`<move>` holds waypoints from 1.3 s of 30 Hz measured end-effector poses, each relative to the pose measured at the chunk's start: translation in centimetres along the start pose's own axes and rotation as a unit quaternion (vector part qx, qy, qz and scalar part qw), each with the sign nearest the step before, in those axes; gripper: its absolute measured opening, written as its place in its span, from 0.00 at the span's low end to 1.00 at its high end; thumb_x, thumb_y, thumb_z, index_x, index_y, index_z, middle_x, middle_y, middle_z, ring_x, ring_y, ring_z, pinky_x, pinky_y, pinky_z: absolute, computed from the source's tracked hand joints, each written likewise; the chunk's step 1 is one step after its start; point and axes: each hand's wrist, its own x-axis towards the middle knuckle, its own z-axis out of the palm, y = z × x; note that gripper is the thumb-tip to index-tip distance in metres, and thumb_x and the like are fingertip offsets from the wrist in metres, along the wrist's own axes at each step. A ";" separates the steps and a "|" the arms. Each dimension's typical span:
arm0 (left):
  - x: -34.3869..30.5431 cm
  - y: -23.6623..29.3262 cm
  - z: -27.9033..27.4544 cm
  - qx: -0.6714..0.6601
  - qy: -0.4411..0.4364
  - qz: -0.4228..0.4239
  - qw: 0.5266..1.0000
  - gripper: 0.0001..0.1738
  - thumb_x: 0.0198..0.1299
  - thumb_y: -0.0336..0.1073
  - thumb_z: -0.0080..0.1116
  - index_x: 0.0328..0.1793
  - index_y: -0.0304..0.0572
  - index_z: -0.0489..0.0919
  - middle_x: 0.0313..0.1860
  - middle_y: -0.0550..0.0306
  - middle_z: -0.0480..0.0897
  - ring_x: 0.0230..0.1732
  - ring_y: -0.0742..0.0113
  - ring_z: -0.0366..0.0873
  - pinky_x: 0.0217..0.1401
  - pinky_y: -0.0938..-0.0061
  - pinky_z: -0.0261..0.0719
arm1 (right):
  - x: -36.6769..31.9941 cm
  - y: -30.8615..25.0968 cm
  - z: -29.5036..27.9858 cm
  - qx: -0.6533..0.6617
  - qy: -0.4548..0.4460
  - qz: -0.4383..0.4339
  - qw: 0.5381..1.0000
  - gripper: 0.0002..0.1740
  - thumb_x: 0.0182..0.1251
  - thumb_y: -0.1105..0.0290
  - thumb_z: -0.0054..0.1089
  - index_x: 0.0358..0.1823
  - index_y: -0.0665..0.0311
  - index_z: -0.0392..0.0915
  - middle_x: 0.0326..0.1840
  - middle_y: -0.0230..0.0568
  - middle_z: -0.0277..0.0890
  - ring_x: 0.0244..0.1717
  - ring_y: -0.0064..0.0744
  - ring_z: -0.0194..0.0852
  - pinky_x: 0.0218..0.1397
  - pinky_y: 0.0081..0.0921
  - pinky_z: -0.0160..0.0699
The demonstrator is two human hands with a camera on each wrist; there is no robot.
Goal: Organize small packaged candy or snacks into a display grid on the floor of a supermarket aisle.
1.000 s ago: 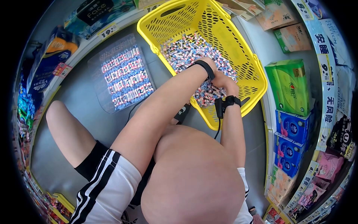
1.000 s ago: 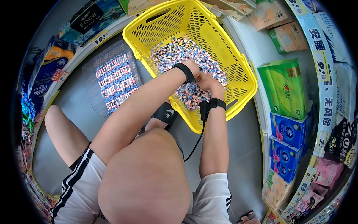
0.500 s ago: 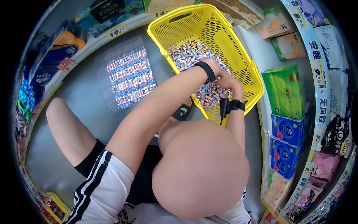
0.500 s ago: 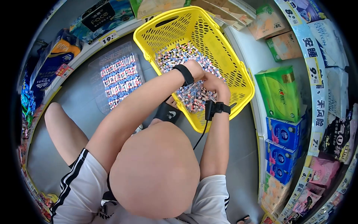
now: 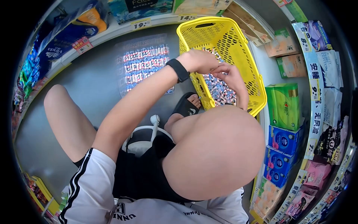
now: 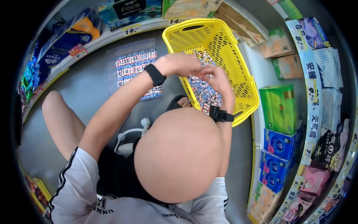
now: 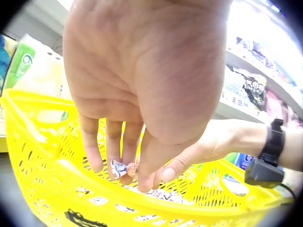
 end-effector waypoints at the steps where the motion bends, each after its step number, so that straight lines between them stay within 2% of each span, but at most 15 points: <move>1: -1.0 -0.6 -0.3 0.004 0.023 0.006 1.000 0.09 0.62 0.32 0.62 0.45 0.40 0.88 0.43 0.46 0.90 0.46 0.43 0.88 0.48 0.51 0.85 | 0.3 -0.5 0.2 0.020 0.010 -0.007 1.000 0.11 0.59 0.84 0.73 0.43 0.69 0.92 0.49 0.43 0.89 0.51 0.37 0.87 0.59 0.32 0.84; 2: -2.0 -1.3 -0.6 0.002 0.027 0.001 1.000 0.09 0.62 0.32 0.62 0.45 0.40 0.88 0.43 0.46 0.90 0.46 0.43 0.88 0.48 0.51 0.85 | 0.7 -1.0 0.6 0.048 0.018 -0.016 0.999 0.09 0.60 0.85 0.72 0.42 0.71 0.91 0.47 0.43 0.89 0.50 0.36 0.88 0.58 0.31 0.85; 4: -4.2 -2.1 -0.9 -0.006 0.126 0.055 0.990 0.08 0.62 0.28 0.62 0.45 0.42 0.87 0.44 0.48 0.88 0.50 0.45 0.87 0.52 0.54 0.84 | 1.3 -2.5 0.9 0.047 0.017 -0.026 0.998 0.09 0.61 0.85 0.71 0.42 0.71 0.91 0.47 0.43 0.89 0.50 0.36 0.88 0.58 0.31 0.85; 7: -7.3 -2.3 -1.9 -0.028 0.156 0.039 0.987 0.09 0.62 0.24 0.62 0.46 0.42 0.87 0.44 0.50 0.87 0.53 0.47 0.85 0.55 0.56 0.84 | 2.3 -5.4 1.5 0.036 0.022 -0.047 0.998 0.07 0.63 0.85 0.70 0.42 0.72 0.90 0.45 0.43 0.90 0.49 0.35 0.89 0.59 0.30 0.85; 9: -9.3 -2.5 -2.1 -0.020 0.175 0.034 0.984 0.10 0.61 0.24 0.62 0.49 0.40 0.87 0.45 0.50 0.86 0.54 0.48 0.85 0.55 0.57 0.84 | 2.9 -6.9 2.1 0.054 0.014 -0.049 0.997 0.06 0.64 0.85 0.69 0.41 0.72 0.90 0.45 0.42 0.90 0.49 0.34 0.89 0.59 0.30 0.85; 11: -11.3 -3.1 -1.7 -0.014 0.254 0.051 0.966 0.11 0.63 0.26 0.63 0.51 0.39 0.86 0.49 0.49 0.85 0.55 0.48 0.84 0.56 0.56 0.83 | 3.8 -7.8 2.9 0.055 -0.002 -0.054 0.997 0.07 0.66 0.84 0.69 0.42 0.71 0.90 0.45 0.41 0.91 0.49 0.32 0.89 0.59 0.30 0.85; 14: -14.0 -4.1 -0.5 -0.054 0.302 0.017 0.952 0.10 0.68 0.29 0.62 0.53 0.39 0.86 0.52 0.48 0.83 0.55 0.46 0.83 0.57 0.56 0.83 | 5.3 -8.8 4.3 0.052 -0.032 -0.074 0.995 0.08 0.69 0.80 0.69 0.46 0.67 0.91 0.45 0.40 0.92 0.49 0.32 0.90 0.59 0.31 0.85; 18: -18.4 -4.6 0.6 -0.099 0.306 -0.047 0.946 0.10 0.74 0.34 0.60 0.53 0.37 0.84 0.51 0.46 0.82 0.53 0.42 0.82 0.54 0.54 0.81 | 7.5 -10.2 7.4 -0.031 -0.064 -0.103 0.992 0.07 0.69 0.75 0.72 0.46 0.65 0.91 0.46 0.40 0.92 0.48 0.35 0.90 0.58 0.31 0.85; 25: -23.4 -7.0 3.0 -0.129 0.273 -0.124 0.945 0.08 0.71 0.30 0.60 0.51 0.36 0.84 0.47 0.45 0.83 0.51 0.42 0.83 0.55 0.53 0.80 | 11.0 -11.5 13.3 -0.059 -0.152 -0.126 0.978 0.08 0.66 0.74 0.73 0.46 0.61 0.91 0.44 0.41 0.92 0.47 0.36 0.89 0.55 0.34 0.85; 29: -24.8 -7.6 5.3 -0.152 0.278 -0.148 0.937 0.08 0.69 0.28 0.60 0.50 0.36 0.84 0.48 0.45 0.84 0.52 0.42 0.83 0.56 0.52 0.81 | 12.9 -9.7 16.4 -0.072 -0.184 -0.106 0.975 0.10 0.68 0.76 0.71 0.49 0.64 0.90 0.45 0.39 0.92 0.47 0.31 0.89 0.58 0.29 0.85; 30: -25.1 -7.6 5.8 -0.168 0.259 -0.167 0.936 0.08 0.69 0.27 0.59 0.51 0.37 0.85 0.48 0.46 0.85 0.53 0.42 0.84 0.57 0.52 0.81 | 13.1 -9.3 17.1 -0.059 -0.177 -0.101 0.977 0.10 0.66 0.74 0.72 0.48 0.62 0.90 0.44 0.42 0.91 0.45 0.34 0.91 0.52 0.33 0.88; 33: -25.6 -8.1 8.5 -0.209 0.240 -0.188 0.929 0.10 0.67 0.26 0.58 0.52 0.38 0.85 0.48 0.46 0.86 0.55 0.43 0.84 0.59 0.52 0.82 | 13.5 -8.4 19.4 0.003 -0.143 -0.092 0.985 0.13 0.67 0.75 0.72 0.53 0.63 0.88 0.45 0.42 0.91 0.47 0.33 0.91 0.52 0.33 0.88; 35: -25.7 -7.9 10.4 -0.174 0.253 -0.191 0.932 0.12 0.67 0.26 0.58 0.54 0.37 0.85 0.51 0.46 0.86 0.55 0.42 0.84 0.61 0.52 0.82 | 13.9 -7.8 20.5 -0.002 -0.140 -0.113 0.984 0.15 0.67 0.76 0.71 0.55 0.63 0.86 0.46 0.42 0.90 0.46 0.31 0.90 0.52 0.32 0.88; 37: -25.5 -6.9 11.7 -0.162 0.265 -0.199 0.930 0.17 0.63 0.22 0.55 0.57 0.35 0.84 0.49 0.41 0.85 0.55 0.41 0.84 0.59 0.51 0.83 | 14.3 -6.4 21.8 0.034 -0.130 -0.070 0.989 0.15 0.67 0.77 0.71 0.55 0.63 0.87 0.46 0.41 0.90 0.45 0.30 0.89 0.51 0.29 0.88; 39: -25.3 -6.3 12.9 -0.133 0.336 -0.200 0.911 0.21 0.62 0.21 0.55 0.62 0.35 0.81 0.53 0.40 0.83 0.56 0.40 0.82 0.60 0.50 0.83 | 14.5 -5.9 22.9 0.038 -0.123 -0.069 0.989 0.15 0.67 0.79 0.72 0.54 0.64 0.86 0.45 0.40 0.90 0.45 0.28 0.88 0.50 0.27 0.87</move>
